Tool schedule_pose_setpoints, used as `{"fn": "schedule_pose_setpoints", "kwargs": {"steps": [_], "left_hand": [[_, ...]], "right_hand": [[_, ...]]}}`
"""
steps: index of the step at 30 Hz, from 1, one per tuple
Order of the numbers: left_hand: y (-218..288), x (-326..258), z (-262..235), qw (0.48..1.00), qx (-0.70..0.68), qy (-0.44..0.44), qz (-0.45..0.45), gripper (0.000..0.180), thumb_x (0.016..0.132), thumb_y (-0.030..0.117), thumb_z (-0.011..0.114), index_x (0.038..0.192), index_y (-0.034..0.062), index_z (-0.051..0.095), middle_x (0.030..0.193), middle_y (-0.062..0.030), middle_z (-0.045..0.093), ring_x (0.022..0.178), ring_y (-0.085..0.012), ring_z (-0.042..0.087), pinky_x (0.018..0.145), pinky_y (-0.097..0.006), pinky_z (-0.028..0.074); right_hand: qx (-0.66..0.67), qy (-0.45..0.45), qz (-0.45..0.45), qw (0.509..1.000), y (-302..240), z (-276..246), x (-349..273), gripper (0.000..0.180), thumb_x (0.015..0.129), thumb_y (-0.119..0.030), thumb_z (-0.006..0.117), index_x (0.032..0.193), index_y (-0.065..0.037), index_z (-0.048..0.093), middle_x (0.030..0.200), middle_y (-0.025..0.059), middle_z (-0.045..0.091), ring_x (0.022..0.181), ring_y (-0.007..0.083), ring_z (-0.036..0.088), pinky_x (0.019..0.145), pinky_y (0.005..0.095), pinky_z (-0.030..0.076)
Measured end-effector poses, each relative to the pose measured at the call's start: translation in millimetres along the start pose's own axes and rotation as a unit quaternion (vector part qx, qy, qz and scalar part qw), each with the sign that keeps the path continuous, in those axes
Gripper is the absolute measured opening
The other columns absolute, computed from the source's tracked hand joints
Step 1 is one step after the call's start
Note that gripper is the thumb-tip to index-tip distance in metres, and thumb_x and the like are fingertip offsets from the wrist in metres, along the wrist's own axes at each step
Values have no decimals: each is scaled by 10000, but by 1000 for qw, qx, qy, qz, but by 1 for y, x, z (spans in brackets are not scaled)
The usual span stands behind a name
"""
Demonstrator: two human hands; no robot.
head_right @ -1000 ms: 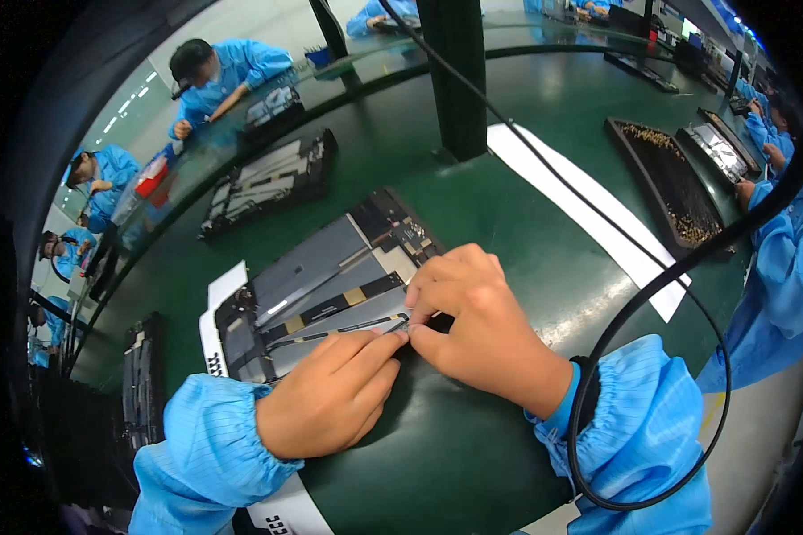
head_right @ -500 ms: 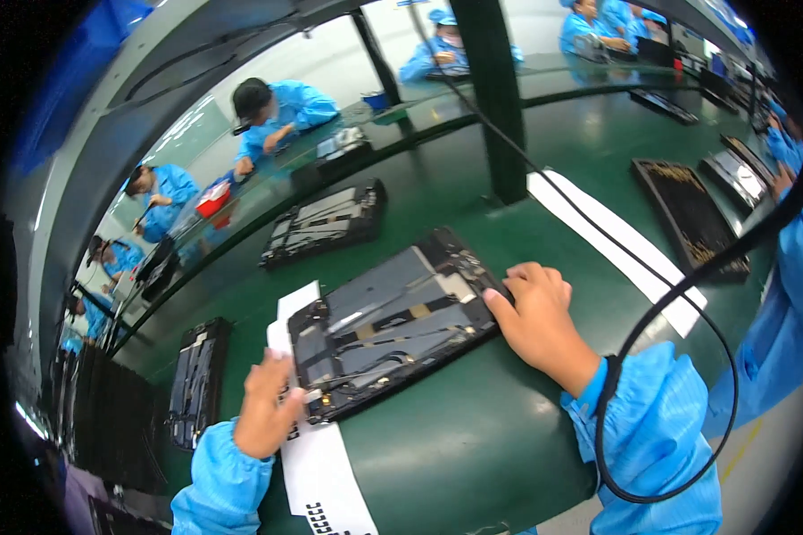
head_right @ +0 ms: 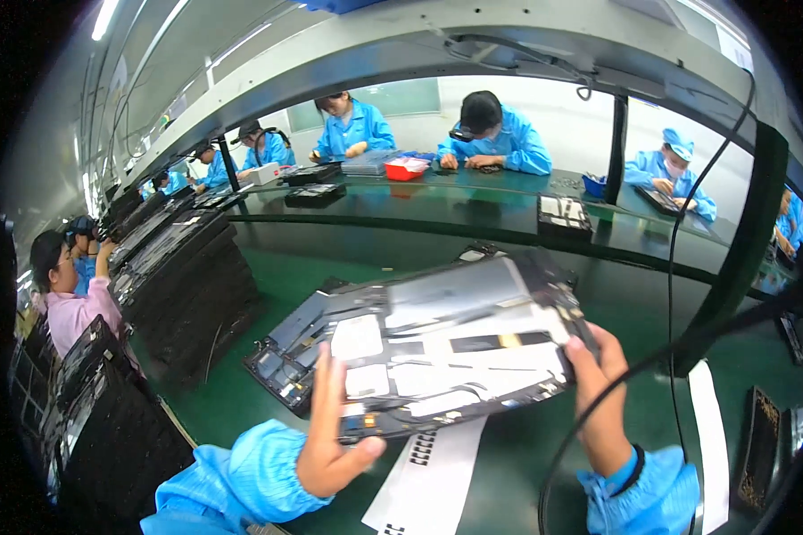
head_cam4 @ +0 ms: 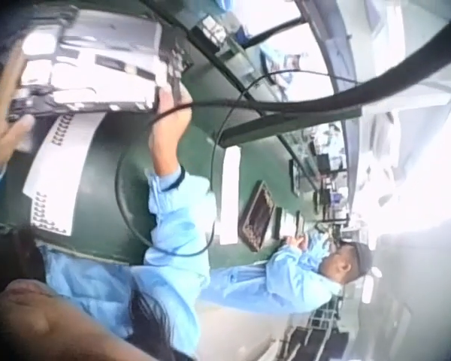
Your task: The person assembles internal cables and a battery into tablet frames, then applies adhesive strips to the frames by hand.
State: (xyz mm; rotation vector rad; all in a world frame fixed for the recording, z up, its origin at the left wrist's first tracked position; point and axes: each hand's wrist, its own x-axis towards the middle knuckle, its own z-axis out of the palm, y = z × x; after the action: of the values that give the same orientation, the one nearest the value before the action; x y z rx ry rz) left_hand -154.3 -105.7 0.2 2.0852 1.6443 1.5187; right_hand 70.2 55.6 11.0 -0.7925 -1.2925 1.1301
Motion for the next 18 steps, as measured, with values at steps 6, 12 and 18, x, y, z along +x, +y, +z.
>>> {"fn": "schedule_pose_setpoints", "kwargs": {"steps": [6,12,18], "left_hand": [[-33,-50,-45,977,81,153,-124,763,825,251,542,1337,-70,78,1381,-298,-74,1297,-390,61,1032,-413,123],[-64,-62,-51,952,99,172,-231,731,837,237,528,1330,-81,92,1371,-312,-102,1293,-415,33,1037,-427,103],[-77,-66,-50,937,146,161,-274,693,815,186,543,1311,-101,153,1365,-337,-43,1290,-434,38,1040,-429,96]], "right_hand": [[36,-229,71,970,34,148,54,278,791,-141,557,1002,39,565,925,92,576,805,180,532,735,264,404],[-39,-213,-4,976,120,237,76,302,782,-159,545,1030,11,565,949,186,602,895,253,564,786,297,415],[-203,-224,-129,944,142,253,69,318,836,-219,490,1041,14,556,1040,189,570,986,316,531,866,326,394]]}}
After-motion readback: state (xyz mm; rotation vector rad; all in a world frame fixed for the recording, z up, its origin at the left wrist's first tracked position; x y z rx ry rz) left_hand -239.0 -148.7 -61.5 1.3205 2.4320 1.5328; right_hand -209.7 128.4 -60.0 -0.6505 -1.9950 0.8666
